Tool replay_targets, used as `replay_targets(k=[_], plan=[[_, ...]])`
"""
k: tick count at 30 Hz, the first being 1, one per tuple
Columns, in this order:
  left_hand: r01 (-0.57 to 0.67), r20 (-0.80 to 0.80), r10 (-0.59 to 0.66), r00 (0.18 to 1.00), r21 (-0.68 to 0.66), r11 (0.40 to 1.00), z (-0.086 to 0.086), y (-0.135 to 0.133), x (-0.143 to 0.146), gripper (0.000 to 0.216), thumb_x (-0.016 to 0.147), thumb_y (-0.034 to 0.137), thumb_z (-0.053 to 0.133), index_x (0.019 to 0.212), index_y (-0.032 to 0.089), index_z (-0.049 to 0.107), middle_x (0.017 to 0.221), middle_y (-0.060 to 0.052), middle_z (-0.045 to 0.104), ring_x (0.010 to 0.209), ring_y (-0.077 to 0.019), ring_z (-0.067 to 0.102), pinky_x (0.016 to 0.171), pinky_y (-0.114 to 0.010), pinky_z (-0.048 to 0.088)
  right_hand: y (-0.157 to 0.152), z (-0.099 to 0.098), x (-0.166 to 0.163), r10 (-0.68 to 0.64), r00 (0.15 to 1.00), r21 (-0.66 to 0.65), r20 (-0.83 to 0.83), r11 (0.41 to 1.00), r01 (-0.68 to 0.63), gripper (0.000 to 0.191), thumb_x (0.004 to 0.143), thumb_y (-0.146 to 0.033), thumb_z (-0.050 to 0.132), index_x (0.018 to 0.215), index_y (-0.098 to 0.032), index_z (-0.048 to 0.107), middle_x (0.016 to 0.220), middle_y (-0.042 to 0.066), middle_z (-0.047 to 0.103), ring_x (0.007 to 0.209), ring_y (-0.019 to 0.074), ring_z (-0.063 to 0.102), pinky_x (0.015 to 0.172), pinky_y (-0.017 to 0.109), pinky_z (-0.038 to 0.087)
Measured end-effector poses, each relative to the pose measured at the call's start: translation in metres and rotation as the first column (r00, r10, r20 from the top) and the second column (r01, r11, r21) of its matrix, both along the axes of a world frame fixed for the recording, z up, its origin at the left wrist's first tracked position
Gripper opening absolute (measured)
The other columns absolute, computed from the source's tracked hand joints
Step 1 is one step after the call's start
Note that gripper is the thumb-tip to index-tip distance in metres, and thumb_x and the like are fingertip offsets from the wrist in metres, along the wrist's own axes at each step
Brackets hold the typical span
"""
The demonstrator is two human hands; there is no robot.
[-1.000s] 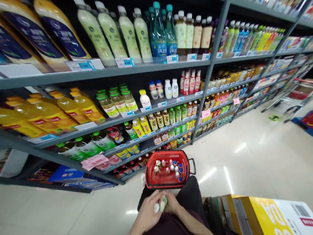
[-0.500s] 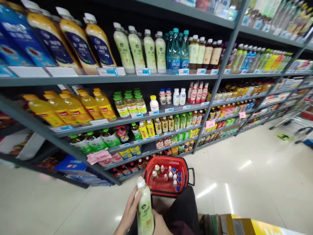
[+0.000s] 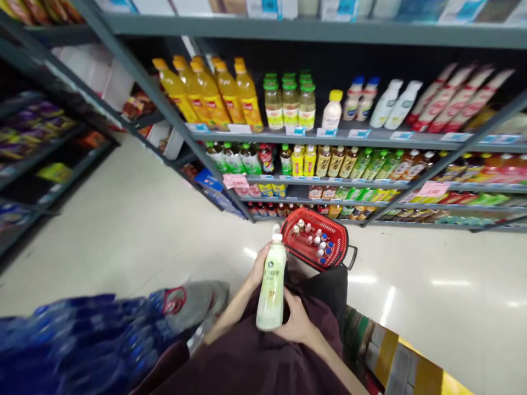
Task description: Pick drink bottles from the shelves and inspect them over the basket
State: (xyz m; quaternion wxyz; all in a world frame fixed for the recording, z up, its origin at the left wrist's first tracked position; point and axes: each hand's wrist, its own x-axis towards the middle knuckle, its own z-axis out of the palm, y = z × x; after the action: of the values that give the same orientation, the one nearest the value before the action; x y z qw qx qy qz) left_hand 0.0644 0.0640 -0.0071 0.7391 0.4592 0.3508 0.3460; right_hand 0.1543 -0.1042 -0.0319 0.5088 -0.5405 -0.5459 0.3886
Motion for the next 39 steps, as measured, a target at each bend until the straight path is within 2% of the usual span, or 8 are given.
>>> replay_targets(k=[4, 7, 11, 14, 17, 20, 28, 39], plan=[[-0.105, 0.009, 0.105, 0.994, 0.010, 0.994, -0.001, -0.002, -0.004, 0.062, 0.088, 0.069, 0.056, 0.110, 0.012, 0.070, 0.096, -0.011, 0.075, 0.077, -0.0196, 0.066, 0.073, -0.030, 0.053, -0.008, -0.016, 0.006, -0.002, 0.995, 0.104, 0.097, 0.995, -0.008, 0.088, 0.074, -0.036, 0.079, 0.153, -0.024, 0.044, 0.135, 0.013, 0.069, 0.114, 0.0370, 0.071, 0.096, 0.050, 0.060], [-0.171, 0.038, 0.170, 0.985, 0.028, 0.985, -0.002, -0.002, -0.005, 0.057, 0.092, 0.065, 0.054, 0.107, 0.012, 0.070, 0.094, -0.009, 0.073, 0.075, -0.0176, 0.063, 0.072, -0.029, 0.051, -0.013, -0.024, 0.011, -0.017, 0.990, 0.112, 0.143, 0.994, 0.001, 0.086, 0.079, -0.037, 0.073, 0.156, -0.022, 0.038, 0.142, 0.014, 0.063, 0.124, 0.0379, 0.066, 0.102, 0.052, 0.057], [-0.259, 0.054, 0.257, 0.965, 0.025, 0.966, -0.005, -0.001, -0.006, 0.050, 0.093, 0.060, 0.055, 0.106, 0.013, 0.070, 0.093, -0.006, 0.073, 0.075, -0.0164, 0.062, 0.073, -0.028, 0.050, -0.013, -0.021, 0.013, -0.023, 0.993, 0.050, 0.114, 0.999, 0.017, 0.079, 0.083, -0.034, 0.066, 0.156, -0.021, 0.037, 0.148, 0.014, 0.059, 0.133, 0.0352, 0.060, 0.109, 0.050, 0.052], [-0.309, 0.048, 0.309, 0.950, -0.016, 0.951, -0.004, -0.001, -0.008, 0.048, 0.091, 0.059, 0.057, 0.101, 0.013, 0.070, 0.086, -0.005, 0.073, 0.073, -0.0170, 0.063, 0.071, -0.028, 0.051, -0.010, -0.015, 0.012, -0.016, 1.000, 0.017, 0.017, 1.000, 0.015, 0.076, 0.084, -0.032, 0.064, 0.154, -0.021, 0.037, 0.145, 0.014, 0.060, 0.130, 0.0323, 0.062, 0.106, 0.045, 0.054], [-0.311, 0.062, 0.314, 0.947, -0.054, 0.949, -0.001, -0.001, -0.010, 0.045, 0.092, 0.057, 0.056, 0.101, 0.014, 0.069, 0.086, -0.005, 0.074, 0.073, -0.0181, 0.065, 0.072, -0.030, 0.053, -0.008, -0.012, 0.009, -0.038, 0.997, -0.036, -0.066, 0.999, 0.036, 0.072, 0.082, -0.029, 0.065, 0.148, -0.022, 0.038, 0.130, 0.013, 0.068, 0.112, 0.0286, 0.071, 0.095, 0.040, 0.059], [-0.299, 0.072, 0.302, 0.951, -0.047, 0.953, 0.002, -0.001, -0.011, 0.046, 0.091, 0.056, 0.055, 0.101, 0.014, 0.069, 0.091, -0.007, 0.076, 0.076, -0.0197, 0.068, 0.075, -0.031, 0.054, -0.008, -0.012, 0.008, -0.074, 0.993, -0.068, -0.097, 0.995, 0.068, 0.070, 0.078, -0.026, 0.067, 0.142, -0.023, 0.038, 0.121, 0.012, 0.068, 0.101, 0.0268, 0.072, 0.089, 0.040, 0.060], [-0.243, 0.043, 0.244, 0.969, -0.036, 0.969, 0.001, -0.001, -0.012, 0.056, 0.088, 0.063, 0.057, 0.108, 0.012, 0.068, 0.091, -0.010, 0.076, 0.075, -0.0202, 0.067, 0.071, -0.031, 0.053, -0.010, -0.016, 0.008, 0.037, 0.989, -0.076, -0.145, 0.996, -0.048, 0.083, 0.075, -0.025, 0.071, 0.147, -0.023, 0.030, 0.118, 0.012, 0.069, 0.101, 0.0283, 0.072, 0.091, 0.043, 0.059], [-0.224, 0.055, 0.224, 0.973, -0.008, 0.975, -0.001, 0.000, -0.014, 0.051, 0.092, 0.059, 0.054, 0.105, 0.012, 0.070, 0.090, -0.009, 0.077, 0.075, -0.0197, 0.067, 0.070, -0.031, 0.054, -0.008, -0.015, 0.007, 0.018, 0.988, -0.126, -0.155, 0.991, -0.038, 0.086, 0.072, -0.026, 0.077, 0.145, -0.024, 0.033, 0.116, 0.011, 0.070, 0.097, 0.0270, 0.073, 0.088, 0.041, 0.060]])
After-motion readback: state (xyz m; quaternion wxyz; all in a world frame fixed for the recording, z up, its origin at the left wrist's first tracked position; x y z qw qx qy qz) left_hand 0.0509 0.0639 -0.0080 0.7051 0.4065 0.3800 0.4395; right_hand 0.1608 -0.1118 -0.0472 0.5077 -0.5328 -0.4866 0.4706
